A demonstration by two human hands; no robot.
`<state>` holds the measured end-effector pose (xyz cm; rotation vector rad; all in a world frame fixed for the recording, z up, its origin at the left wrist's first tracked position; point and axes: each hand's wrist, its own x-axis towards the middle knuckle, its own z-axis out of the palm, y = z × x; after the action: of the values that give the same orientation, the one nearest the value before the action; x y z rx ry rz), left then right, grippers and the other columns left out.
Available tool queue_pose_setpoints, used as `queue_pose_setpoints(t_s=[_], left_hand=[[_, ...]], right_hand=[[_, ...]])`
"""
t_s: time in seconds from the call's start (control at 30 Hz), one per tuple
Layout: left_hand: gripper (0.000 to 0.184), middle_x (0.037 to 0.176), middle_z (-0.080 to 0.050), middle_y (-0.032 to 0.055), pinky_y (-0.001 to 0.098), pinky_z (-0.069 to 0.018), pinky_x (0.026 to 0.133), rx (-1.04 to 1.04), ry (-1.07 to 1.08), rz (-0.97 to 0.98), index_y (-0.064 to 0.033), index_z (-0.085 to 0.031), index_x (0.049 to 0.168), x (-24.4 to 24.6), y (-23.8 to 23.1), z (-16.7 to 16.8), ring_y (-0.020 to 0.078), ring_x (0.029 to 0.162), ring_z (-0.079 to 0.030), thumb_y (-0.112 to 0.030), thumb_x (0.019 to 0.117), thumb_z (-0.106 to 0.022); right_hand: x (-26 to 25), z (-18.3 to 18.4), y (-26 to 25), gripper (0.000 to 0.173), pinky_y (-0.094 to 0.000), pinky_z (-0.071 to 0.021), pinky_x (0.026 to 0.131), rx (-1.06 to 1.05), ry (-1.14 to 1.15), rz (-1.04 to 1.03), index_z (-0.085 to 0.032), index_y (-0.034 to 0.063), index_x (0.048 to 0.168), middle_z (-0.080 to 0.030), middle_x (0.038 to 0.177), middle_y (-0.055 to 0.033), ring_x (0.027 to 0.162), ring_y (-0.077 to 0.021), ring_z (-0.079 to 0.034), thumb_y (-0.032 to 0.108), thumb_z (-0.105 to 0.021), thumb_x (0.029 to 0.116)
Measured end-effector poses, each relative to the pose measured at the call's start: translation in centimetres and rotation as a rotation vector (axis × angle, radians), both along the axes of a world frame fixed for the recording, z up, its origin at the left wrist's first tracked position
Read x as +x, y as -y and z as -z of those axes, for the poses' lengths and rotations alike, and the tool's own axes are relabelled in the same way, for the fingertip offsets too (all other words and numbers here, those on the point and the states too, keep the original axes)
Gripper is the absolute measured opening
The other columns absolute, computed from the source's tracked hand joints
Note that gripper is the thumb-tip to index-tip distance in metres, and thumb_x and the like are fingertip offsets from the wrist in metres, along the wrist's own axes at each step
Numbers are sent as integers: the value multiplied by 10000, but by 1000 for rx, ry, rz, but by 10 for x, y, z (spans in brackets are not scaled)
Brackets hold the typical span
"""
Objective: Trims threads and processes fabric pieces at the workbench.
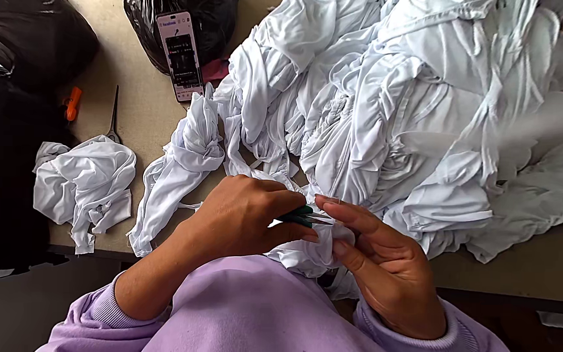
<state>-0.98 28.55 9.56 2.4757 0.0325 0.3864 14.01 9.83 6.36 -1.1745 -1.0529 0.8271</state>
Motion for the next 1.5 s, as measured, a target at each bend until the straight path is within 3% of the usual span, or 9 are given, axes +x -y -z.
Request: queue_pose_setpoints(t_s=[0.13, 0.33, 0.43, 0.53, 0.67, 0.8, 1.07, 1.37, 1.5], left_hand=[[282, 697, -632, -27, 281, -441, 511, -28, 23, 36, -97, -737, 904, 5, 2, 2, 82, 606, -593, -357, 975, -653], [273, 816, -677, 13, 245, -530, 636, -188, 66, 19, -27, -725, 988, 2, 2, 7, 65, 728, -633, -293, 926, -708], [197, 761, -635, 24, 205, -464, 605, -213, 173, 0, -11, -709, 957, 3, 10, 6, 57, 674, -554, -177, 857, -743], [181, 791, -632, 34, 252, -484, 652, -159, 189, 68, -29, -779, 1005, 7, 16, 3, 110, 740, -594, -113, 848, -746], [88, 845, -656, 70, 248, -502, 669, -226, 227, 63, -22, -761, 867, 13, 20, 10, 120, 800, -623, -26, 831, -681], [101, 866, -624, 75, 154, -471, 694, -445, 245, -66, 48, -713, 911, 14, 17, 13, 49, 795, -569, -33, 917, -653], [106, 871, -612, 75, 159, -467, 710, -449, 273, -24, 59, -701, 928, 13, 16, 9, 55, 816, -564, -27, 928, -639], [96, 880, -596, 78, 146, -453, 710, -491, 334, -96, 64, -684, 923, 16, 19, 14, 49, 820, -552, -18, 911, -638], [88, 883, -595, 76, 155, -461, 703, -469, 294, -91, 57, -689, 939, 14, 18, 14, 54, 812, -554, -17, 908, -654]], right_hand=[[0, -1, 0, 360, -261, -555, 990, 0, 29, 1, -652, 138, 1372, -620, 1405, -22, 1238, -140, -620, 148, -609, 1016], [0, -3, 2, 376, -256, -558, 991, -13, 103, 44, -637, 114, 1385, -600, 1437, -30, 1235, -135, -626, 143, -617, 1011], [0, -7, 2, 393, -244, -563, 976, -35, 134, 40, -617, 111, 1409, -573, 1472, -26, 1233, -124, -625, 160, -604, 1020], [-1, -10, 1, 418, -250, -562, 996, -39, 160, 18, -587, 109, 1441, -545, 1498, -28, 1261, -131, -613, 169, -600, 1028], [-2, -8, 1, 429, -225, -557, 984, -33, 249, 26, -565, 97, 1459, -538, 1501, -23, 1244, -96, -613, 148, -574, 1034], [-2, -7, 3, 400, -237, -576, 958, -31, 186, 53, -603, 102, 1418, -573, 1472, -33, 1228, -121, -635, 136, -595, 1019], [-4, -9, 3, 440, -207, -589, 890, -37, 129, 58, -574, 94, 1439, -578, 1455, -20, 1119, -87, -671, 122, -616, 1003], [-2, -8, 2, 189, -179, -581, 885, -5, 206, 49, -736, 135, 1151, -690, 1247, 34, 1087, -50, -672, 123, -617, 1005], [-2, -6, 1, 228, -202, -576, 921, -6, 194, 11, -740, 110, 1192, -690, 1265, 3, 1124, -76, -667, 115, -610, 1006]])
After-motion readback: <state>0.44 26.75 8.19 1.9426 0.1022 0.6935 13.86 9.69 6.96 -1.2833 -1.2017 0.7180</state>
